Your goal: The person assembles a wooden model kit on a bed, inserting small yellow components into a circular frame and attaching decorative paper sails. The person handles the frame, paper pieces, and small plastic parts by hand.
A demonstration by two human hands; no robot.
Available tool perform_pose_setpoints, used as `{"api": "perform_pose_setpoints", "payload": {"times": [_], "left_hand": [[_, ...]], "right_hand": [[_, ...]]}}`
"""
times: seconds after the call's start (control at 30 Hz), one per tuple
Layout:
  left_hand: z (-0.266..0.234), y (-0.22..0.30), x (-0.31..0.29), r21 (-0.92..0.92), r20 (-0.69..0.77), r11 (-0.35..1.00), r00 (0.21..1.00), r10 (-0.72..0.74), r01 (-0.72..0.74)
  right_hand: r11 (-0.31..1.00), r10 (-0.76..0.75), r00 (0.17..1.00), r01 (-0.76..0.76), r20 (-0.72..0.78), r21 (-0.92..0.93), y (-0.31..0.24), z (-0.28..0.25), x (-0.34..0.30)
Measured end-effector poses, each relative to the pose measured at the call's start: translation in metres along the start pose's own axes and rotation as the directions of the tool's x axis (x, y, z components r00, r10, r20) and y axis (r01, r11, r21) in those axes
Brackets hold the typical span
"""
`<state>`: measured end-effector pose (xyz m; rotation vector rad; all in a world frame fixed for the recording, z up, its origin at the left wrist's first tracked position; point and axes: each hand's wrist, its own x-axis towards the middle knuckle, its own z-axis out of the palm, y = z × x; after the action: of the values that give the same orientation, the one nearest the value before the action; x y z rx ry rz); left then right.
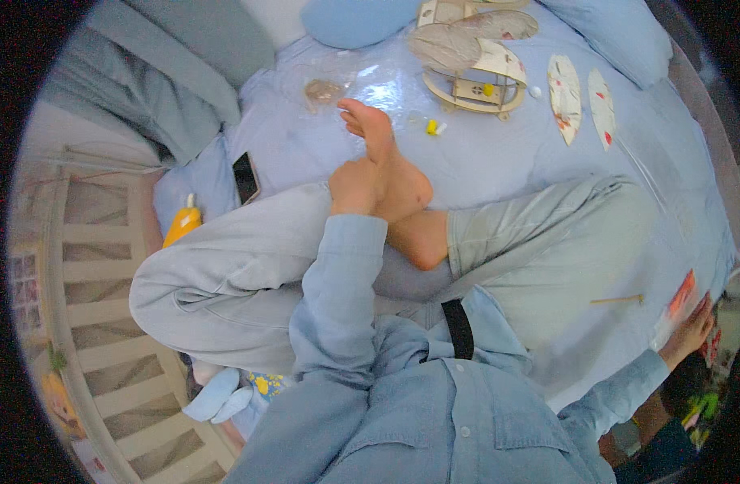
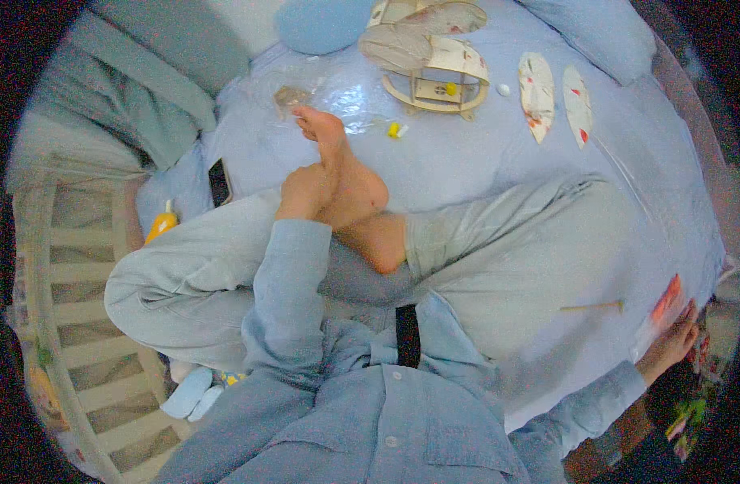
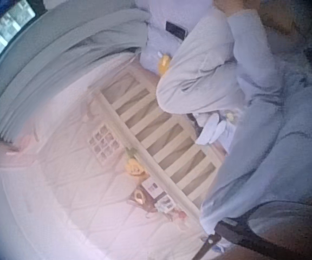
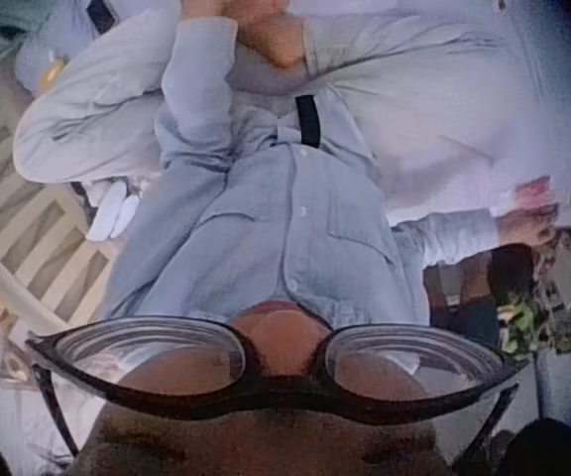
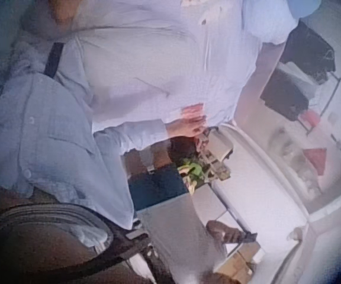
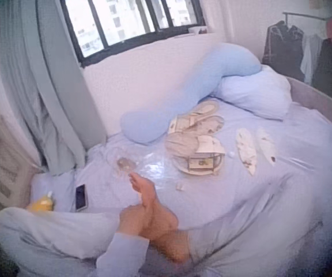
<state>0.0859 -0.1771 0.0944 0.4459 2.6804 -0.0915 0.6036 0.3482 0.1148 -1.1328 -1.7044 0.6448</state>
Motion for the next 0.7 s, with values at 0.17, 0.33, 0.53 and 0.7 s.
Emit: {"api": "perform_pose_setpoints", "payload": {"times": [0.17,0.33,0.53,0.7], "left_hand": [[0.012,0.053,-0.068,0.284,-0.096,0.861,0.88,0.464,-0.423],[0.041,0.091,-0.09,-0.18,-0.122,0.926,0.942,0.312,-0.33],[0.045,0.112,-0.088,-0.143,-0.113,0.875,0.886,0.45,-0.462],[0.035,0.098,-0.077,-0.204,-0.036,0.795,0.816,0.577,-0.571]], "right_hand": [[0.849,0.454,0.852,-0.325,-0.26,0.417,0.084,-0.1,-0.079],[0.872,0.421,0.738,-0.49,-0.527,0.011,0.199,-0.231,-0.179],[0.669,0.466,0.501,-0.739,-0.729,-0.08,0.161,-0.204,-0.179],[0.826,0.534,0.769,-0.386,-0.351,0.411,0.014,-0.022,-0.079]]}}
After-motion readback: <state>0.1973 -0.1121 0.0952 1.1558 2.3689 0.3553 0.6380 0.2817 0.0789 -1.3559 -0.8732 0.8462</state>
